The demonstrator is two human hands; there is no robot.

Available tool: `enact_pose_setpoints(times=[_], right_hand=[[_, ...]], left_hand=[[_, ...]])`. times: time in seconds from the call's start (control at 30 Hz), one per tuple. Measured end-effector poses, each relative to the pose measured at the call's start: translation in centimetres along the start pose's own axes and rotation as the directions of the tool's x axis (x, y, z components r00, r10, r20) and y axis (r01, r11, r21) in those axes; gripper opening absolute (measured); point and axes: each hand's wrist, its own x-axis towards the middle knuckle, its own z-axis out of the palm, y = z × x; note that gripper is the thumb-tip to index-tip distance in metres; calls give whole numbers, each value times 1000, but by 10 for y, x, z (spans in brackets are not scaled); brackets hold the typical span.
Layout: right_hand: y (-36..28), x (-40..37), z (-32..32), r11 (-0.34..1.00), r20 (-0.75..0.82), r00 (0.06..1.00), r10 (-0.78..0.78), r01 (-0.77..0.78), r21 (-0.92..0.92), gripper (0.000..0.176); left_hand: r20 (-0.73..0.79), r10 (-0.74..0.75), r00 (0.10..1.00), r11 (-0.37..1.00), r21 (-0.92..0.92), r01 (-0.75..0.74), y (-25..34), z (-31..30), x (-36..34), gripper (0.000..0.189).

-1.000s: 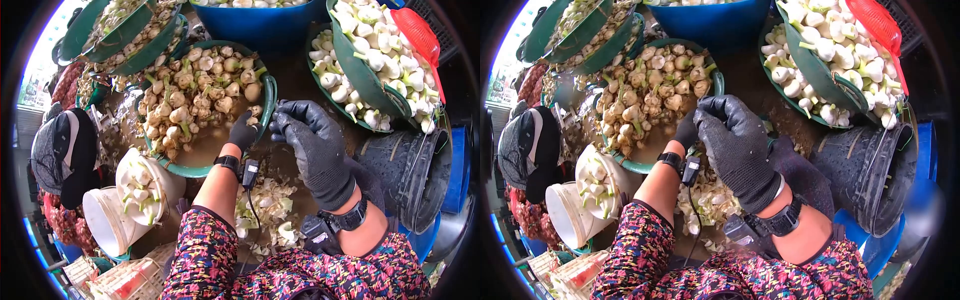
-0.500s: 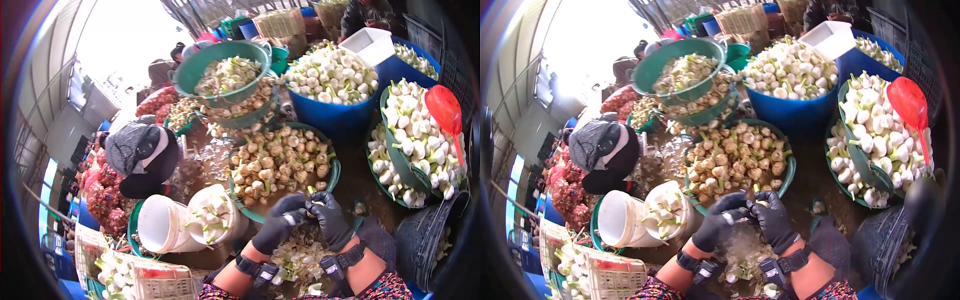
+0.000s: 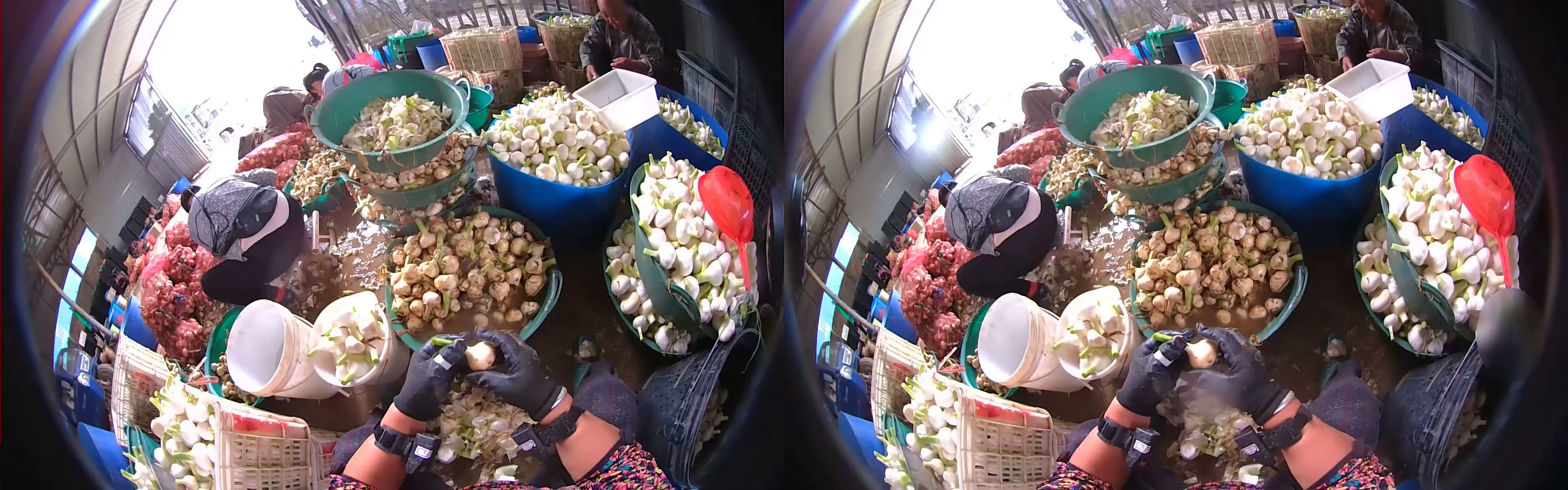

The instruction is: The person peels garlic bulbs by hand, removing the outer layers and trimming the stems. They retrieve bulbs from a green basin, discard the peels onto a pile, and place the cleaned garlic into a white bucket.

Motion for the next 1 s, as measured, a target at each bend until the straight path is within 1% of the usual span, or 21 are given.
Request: enact_pose_setpoints(times=[0.07, 0.13, 0.2, 0.23, 0.27, 0.33, 0.37, 0.4, 0.43, 0.47, 0.53, 0.57, 0.6, 0.63, 0.73, 0.77, 0.8, 0.87, 0.9, 0.93, 1.0], right_hand=[[-6, 2, -3, 941, -43, 980, -196, 175, -289, 49], [5, 0, -2, 919, -57, 978, -200, 168, -356, 44], [8, 1, 2, 996, -133, 989, 69, -75, -42, 43], [13, 0, 7, 904, -107, 950, 295, -241, 353, 39], [10, -1, 4, 833, -41, 931, 363, -304, 463, 36], [11, -3, 0, 766, -40, 900, 433, -345, 542, 37], [18, -4, -3, 796, -28, 915, 403, -336, 503, 39], [16, -4, -5, 792, -30, 908, 419, -349, 500, 41], [24, -4, -4, 828, -42, 941, 337, -275, 489, 43], [19, -3, -5, 822, -39, 941, 336, -272, 499, 44], [22, -2, -1, 818, -72, 942, 327, -244, 520, 44], [23, -2, 1, 823, -84, 942, 324, -237, 517, 44], [23, -1, 2, 828, -95, 944, 316, -226, 513, 43], [20, -1, 3, 805, -80, 940, 331, -237, 543, 42], [21, 1, 7, 795, -58, 955, 290, -206, 571, 42], [27, 0, 9, 796, -44, 951, 305, -229, 561, 42], [29, 0, 7, 792, -49, 948, 316, -235, 563, 42], [33, -1, 5, 684, 41, 872, 488, -412, 602, 38], [37, -1, 3, 679, 39, 868, 495, -415, 605, 38], [43, -1, 0, 642, 139, 866, 481, -456, 617, 33], [45, -4, -1, 560, 336, 836, 434, -542, 626, 33]], left_hand=[[-14, -37, 999, 999, 12, 37, 0, 2, 1, 22], [-43, 13, 999, 999, 30, -12, -7, 5, 4, 22], [-32, -70, 997, 988, 135, 74, -6, 1, 4, 23], [-35, -116, 993, 984, 135, 119, -5, 0, 5, 22], [-37, -130, 991, 982, 133, 134, -5, -4, 7, 22], [97, -171, 981, 970, -161, 184, -13, -10, 7, 22], [14, -236, 972, 956, -177, 235, -10, -9, 6, 17], [22, 3, 1000, 887, 462, -13, 0, -2, 3, 20], [311, 312, 898, 644, 625, -441, -1, -5, 7, 22], [466, 444, 765, 333, 707, -624, -10, -12, 15, 21], [160, 356, 921, 684, 627, -374, -11, 0, 6, 20], [163, 335, 928, 691, 626, -360, -12, 2, 6, 20], [45, 225, 973, 875, 430, -222, -13, 2, 6, 18], [-47, 82, 995, 979, 191, -72, -13, 2, 6, 15], [-11, -44, 999, 997, 65, 44, -8, 5, 6, 10], [-24, -143, 989, 986, 87, 144, -5, 4, 7, 19], [-21, -155, 988, 984, 85, 156, -6, 2, 7, 19], [-61, -172, 983, 985, 9, 173, -12, -5, 6, 27], [-29, -126, 992, 990, 64, 128, -17, -13, 7, 28], [-29, -136, 990, 988, 63, 138, -21, -20, 8, 28], [53, 69, 996, 938, 336, -82, -27, -29, 9, 24]])
